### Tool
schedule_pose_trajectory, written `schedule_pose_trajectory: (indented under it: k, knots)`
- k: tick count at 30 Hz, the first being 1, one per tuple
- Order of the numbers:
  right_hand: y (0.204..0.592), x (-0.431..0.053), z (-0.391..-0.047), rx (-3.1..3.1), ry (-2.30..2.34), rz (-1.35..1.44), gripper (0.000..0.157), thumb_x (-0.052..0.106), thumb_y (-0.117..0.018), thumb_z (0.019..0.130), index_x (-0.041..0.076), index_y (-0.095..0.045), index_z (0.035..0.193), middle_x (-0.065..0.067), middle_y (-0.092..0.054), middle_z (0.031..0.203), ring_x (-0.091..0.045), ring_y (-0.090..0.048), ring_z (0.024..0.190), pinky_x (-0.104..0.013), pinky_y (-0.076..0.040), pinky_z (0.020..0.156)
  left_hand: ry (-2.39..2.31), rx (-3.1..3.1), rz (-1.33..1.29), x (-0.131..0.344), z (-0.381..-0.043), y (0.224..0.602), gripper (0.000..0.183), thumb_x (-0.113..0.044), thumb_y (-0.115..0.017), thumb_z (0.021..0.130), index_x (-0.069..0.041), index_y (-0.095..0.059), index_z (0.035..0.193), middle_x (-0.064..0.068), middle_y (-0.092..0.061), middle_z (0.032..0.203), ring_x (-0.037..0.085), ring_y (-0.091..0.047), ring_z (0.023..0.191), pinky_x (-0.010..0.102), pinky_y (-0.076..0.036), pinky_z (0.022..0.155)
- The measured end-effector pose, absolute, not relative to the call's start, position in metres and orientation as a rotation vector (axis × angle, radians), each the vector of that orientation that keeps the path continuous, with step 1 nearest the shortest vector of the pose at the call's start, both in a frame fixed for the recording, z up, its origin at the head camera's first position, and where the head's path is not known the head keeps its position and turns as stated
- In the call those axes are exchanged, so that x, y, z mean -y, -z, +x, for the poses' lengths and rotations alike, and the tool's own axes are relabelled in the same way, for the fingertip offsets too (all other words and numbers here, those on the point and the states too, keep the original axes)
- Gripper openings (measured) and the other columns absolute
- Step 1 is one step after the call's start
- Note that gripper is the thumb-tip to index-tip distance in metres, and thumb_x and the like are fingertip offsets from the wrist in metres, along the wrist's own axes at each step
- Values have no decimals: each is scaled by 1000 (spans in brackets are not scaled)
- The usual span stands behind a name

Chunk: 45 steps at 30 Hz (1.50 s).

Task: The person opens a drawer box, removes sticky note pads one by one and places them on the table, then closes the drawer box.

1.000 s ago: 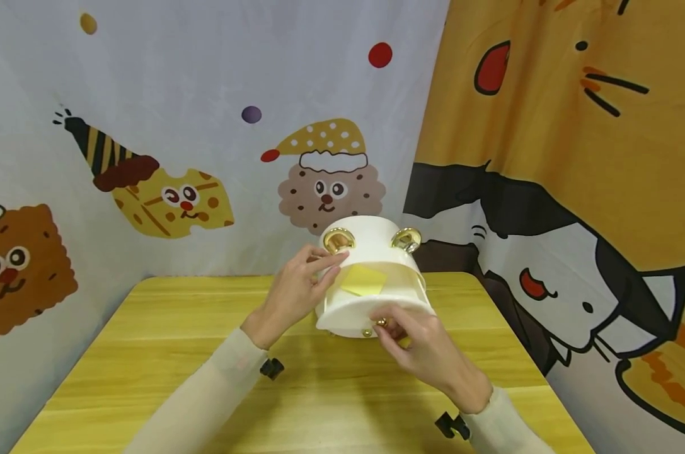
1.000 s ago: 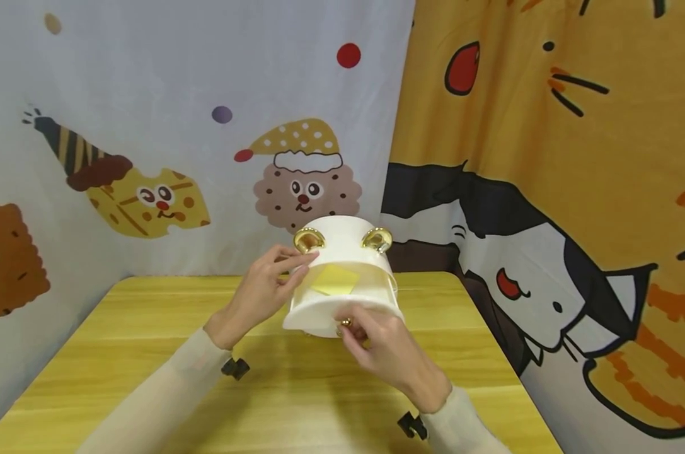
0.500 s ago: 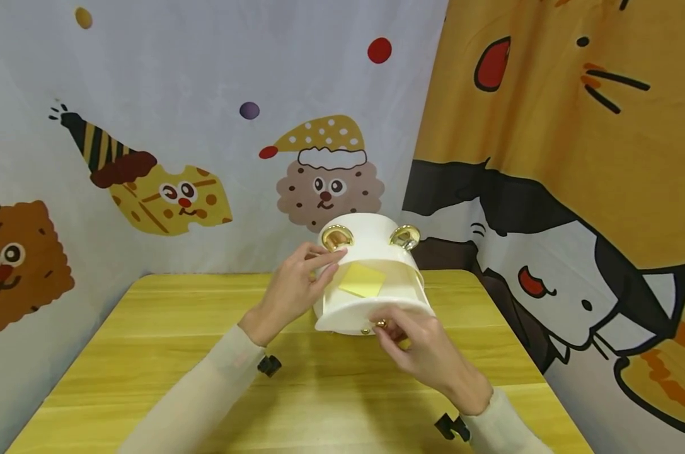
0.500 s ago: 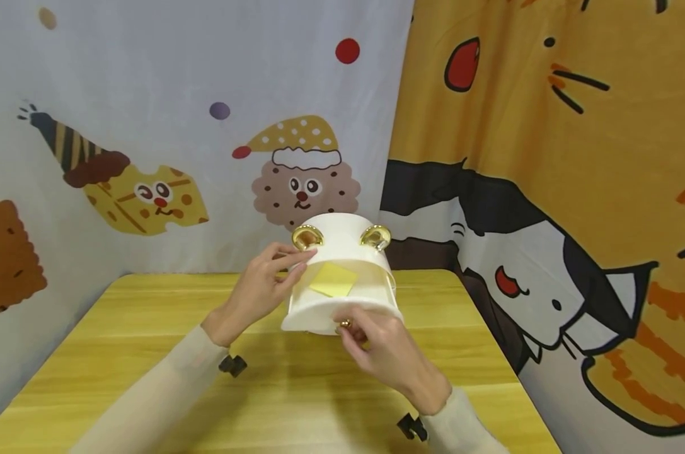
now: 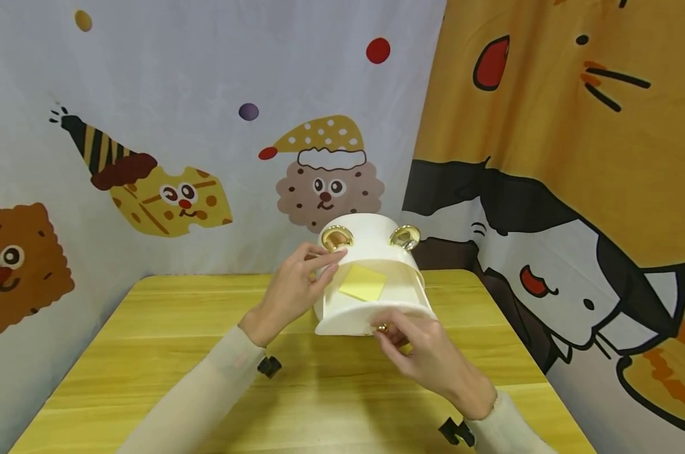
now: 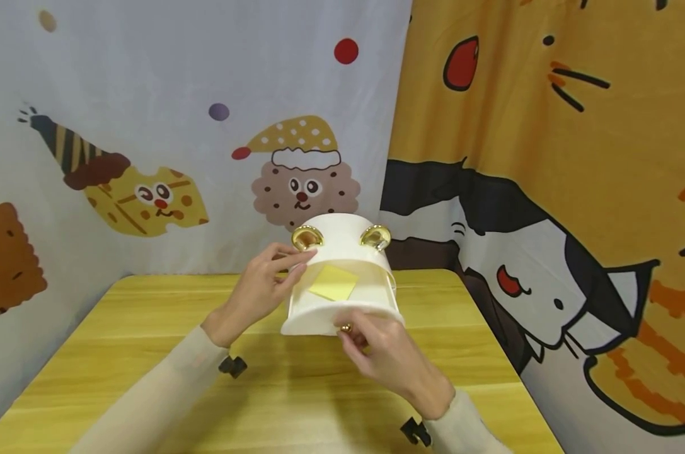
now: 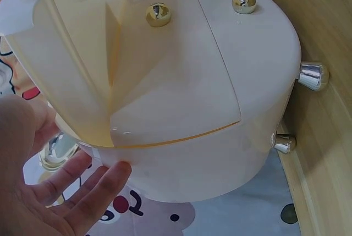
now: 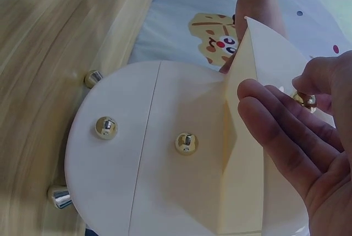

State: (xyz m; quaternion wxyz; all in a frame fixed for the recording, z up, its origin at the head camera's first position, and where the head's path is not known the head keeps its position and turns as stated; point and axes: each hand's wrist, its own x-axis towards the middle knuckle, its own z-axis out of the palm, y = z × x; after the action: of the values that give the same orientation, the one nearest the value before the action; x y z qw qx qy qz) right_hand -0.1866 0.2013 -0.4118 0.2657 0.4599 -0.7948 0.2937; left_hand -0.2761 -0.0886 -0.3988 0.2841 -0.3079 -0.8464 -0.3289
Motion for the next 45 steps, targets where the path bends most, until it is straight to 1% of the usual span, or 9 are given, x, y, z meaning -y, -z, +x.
schedule_pose_trajectory:
  k: [5, 11, 18, 25, 32, 36, 40, 42, 45]
  knots:
    - [411, -201, -185, 2152, -778, 1233, 37, -10, -88, 91, 6, -78, 123, -2, -84, 97, -2, -79, 76, -8, -62, 73, 890, 2263, -835, 88, -276, 398, 33, -21, -76, 116, -21, -82, 149, 17, -74, 130, 25, -80, 101, 29, -63, 69]
    - [409, -202, -182, 2155, -781, 1234, 34, -7, -88, 94, 6, -78, 123, -2, -84, 98, -1, -78, 76, -8, -62, 73, 898, 2246, -847, 87, -275, 397, 33, -20, -76, 116, -21, -82, 148, 18, -74, 130, 21, -75, 88, 28, -61, 67]
    - [410, -203, -179, 2152, -772, 1255, 21, 1, -81, 104, 7, -78, 124, -4, -84, 97, -1, -78, 76, -7, -62, 74, 907, 2275, -823, 88, -275, 398, 33, -21, -76, 116, -21, -82, 149, 17, -74, 130, 23, -76, 92, 28, -60, 68]
    - [412, -204, -175, 2143, -774, 1259, 20, 2, -82, 105, 8, -78, 124, 2, -84, 101, -1, -78, 76, -7, -61, 72, 885, 2258, -827, 88, -275, 400, 33, -21, -77, 116, -22, -82, 149, 17, -74, 130, 24, -79, 101, 29, -62, 69]
    - [415, -204, -173, 2126, -754, 1274, 21, -1, -82, 102, 6, -78, 122, -1, -85, 102, -2, -80, 76, -7, -62, 73, 895, 2256, -827, 88, -275, 399, 33, -20, -77, 115, -21, -82, 149, 18, -74, 130, 25, -80, 103, 29, -62, 69]
    - [416, -203, -171, 2114, -751, 1279, 13, 5, -79, 108, 6, -78, 121, -2, -85, 103, -2, -80, 77, -7, -62, 73, 902, 2260, -824, 88, -276, 400, 33, -20, -77, 116, -21, -82, 148, 18, -74, 130, 27, -81, 105, 30, -63, 70]
    - [417, -203, -169, 2111, -748, 1277, 16, 2, -81, 105, 6, -79, 120, -1, -86, 104, -2, -80, 77, -7, -62, 74, 909, 2254, -829, 87, -276, 401, 33, -18, -77, 115, -19, -82, 148, 19, -74, 130, 31, -82, 106, 32, -64, 70]
    - [418, -203, -169, 2118, -747, 1271, 22, -2, -84, 100, 6, -79, 120, -1, -86, 104, -2, -80, 77, -7, -62, 74, 908, 2253, -827, 87, -276, 401, 33, -18, -77, 115, -19, -82, 148, 19, -74, 129, 31, -82, 106, 32, -65, 70]
    - [418, -203, -167, 2134, -742, 1264, 25, -4, -86, 98, 6, -78, 120, -2, -86, 105, -2, -81, 78, -7, -62, 75, 903, 2258, -817, 87, -275, 401, 33, -19, -78, 115, -20, -82, 148, 18, -74, 130, 28, -82, 107, 31, -65, 71]
